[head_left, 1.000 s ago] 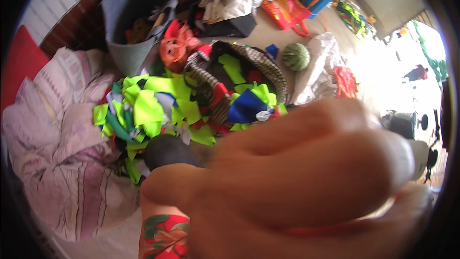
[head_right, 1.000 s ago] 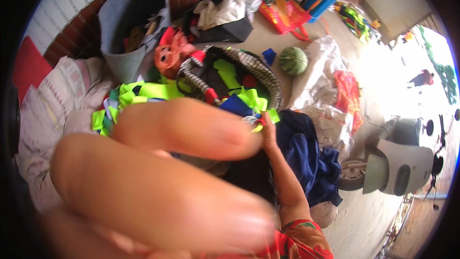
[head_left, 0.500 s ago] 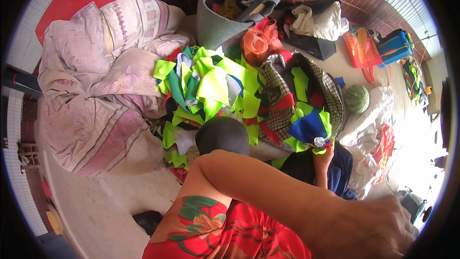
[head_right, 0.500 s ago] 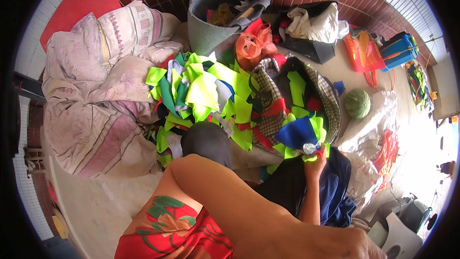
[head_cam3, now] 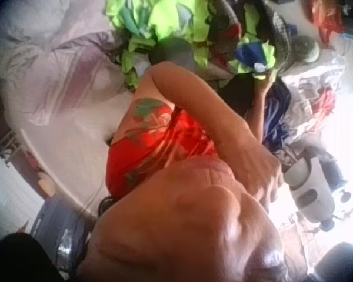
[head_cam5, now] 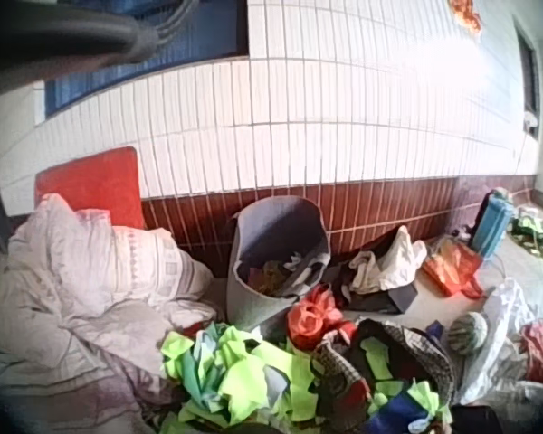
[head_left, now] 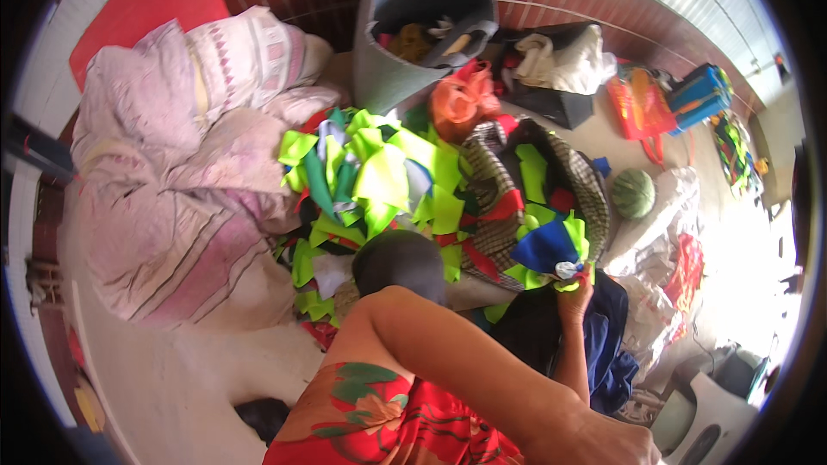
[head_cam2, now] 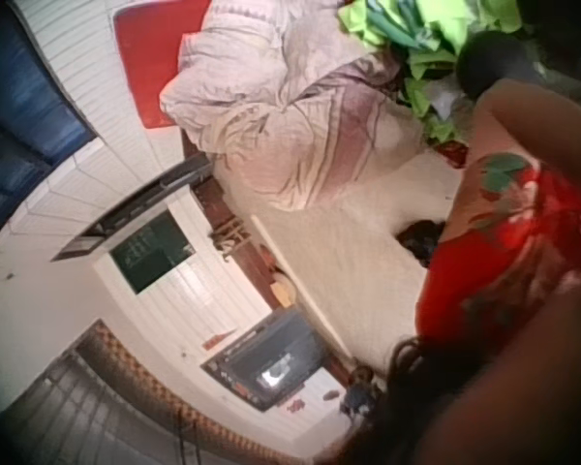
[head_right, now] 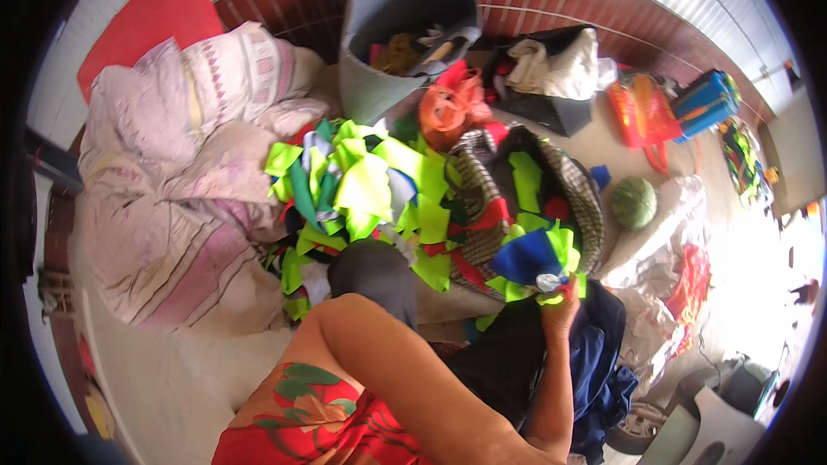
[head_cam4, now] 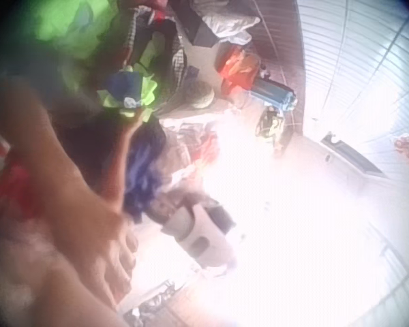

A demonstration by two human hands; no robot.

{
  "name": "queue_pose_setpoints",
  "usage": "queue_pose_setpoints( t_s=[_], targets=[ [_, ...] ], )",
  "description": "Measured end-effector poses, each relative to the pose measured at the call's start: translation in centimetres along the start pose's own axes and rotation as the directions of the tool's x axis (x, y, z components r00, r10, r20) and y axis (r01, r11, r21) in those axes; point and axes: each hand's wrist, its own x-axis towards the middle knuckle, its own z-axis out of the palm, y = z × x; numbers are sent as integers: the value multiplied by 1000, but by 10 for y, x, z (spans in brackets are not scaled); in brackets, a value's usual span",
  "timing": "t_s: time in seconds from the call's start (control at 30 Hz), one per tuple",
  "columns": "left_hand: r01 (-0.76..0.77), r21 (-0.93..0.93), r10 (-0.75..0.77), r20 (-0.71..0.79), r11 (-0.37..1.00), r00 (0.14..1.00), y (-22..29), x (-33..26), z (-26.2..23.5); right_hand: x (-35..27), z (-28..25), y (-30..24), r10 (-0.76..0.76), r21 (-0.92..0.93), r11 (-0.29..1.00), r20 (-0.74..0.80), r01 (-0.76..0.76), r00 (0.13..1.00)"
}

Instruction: The person sits on the floor and sorts through a pile of colorful fabric scraps, picking them up and placing them into a woven basket. The person handles the fabric pieces one by one, occasionally adjusting the pile before continuing to transfer the scraps into the basket.

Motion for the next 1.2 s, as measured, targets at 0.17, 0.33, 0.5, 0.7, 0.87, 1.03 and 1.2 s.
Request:
queue_pose_setpoints(
  t_s=[0.17, 0.33, 0.5, 0.7, 0.87, 1.03, 1.2],
  targets=[
    [233, 129, -265, 368, 964, 891, 1, -8, -13, 3, -6, -13, 113, 247, 962, 40, -120, 993],
    [403, 485, -583, 307, 776, 752, -18, -12, -36, 4, 36, 52, 248, 730, 644, 85, -230, 965],
    [444, 862, -792, -86, 246, 605, -37, -39, -73, 3, 2, 14, -102, 107, 989, -8, 102, 995],
    [529, 827, -930, -325, -190, 173, -27, -138, -107, -1, -10, 4, -75, 12, 997, -7, 75, 997],
    [539, 771, -921, -388, -340, -26, -31, -152, -122, 2, -10, 0, -80, 40, 996, 14, 79, 997],
    [560, 791, -942, -332, -247, 54, -39, -163, -124, 2, -7, 4, -58, 3, 998, 29, 58, 998],
    [555, 786, -939, -342, -272, 24, -42, -174, -131, 4, -10, 1, -71, 38, 997, 33, 69, 997]
  ],
)
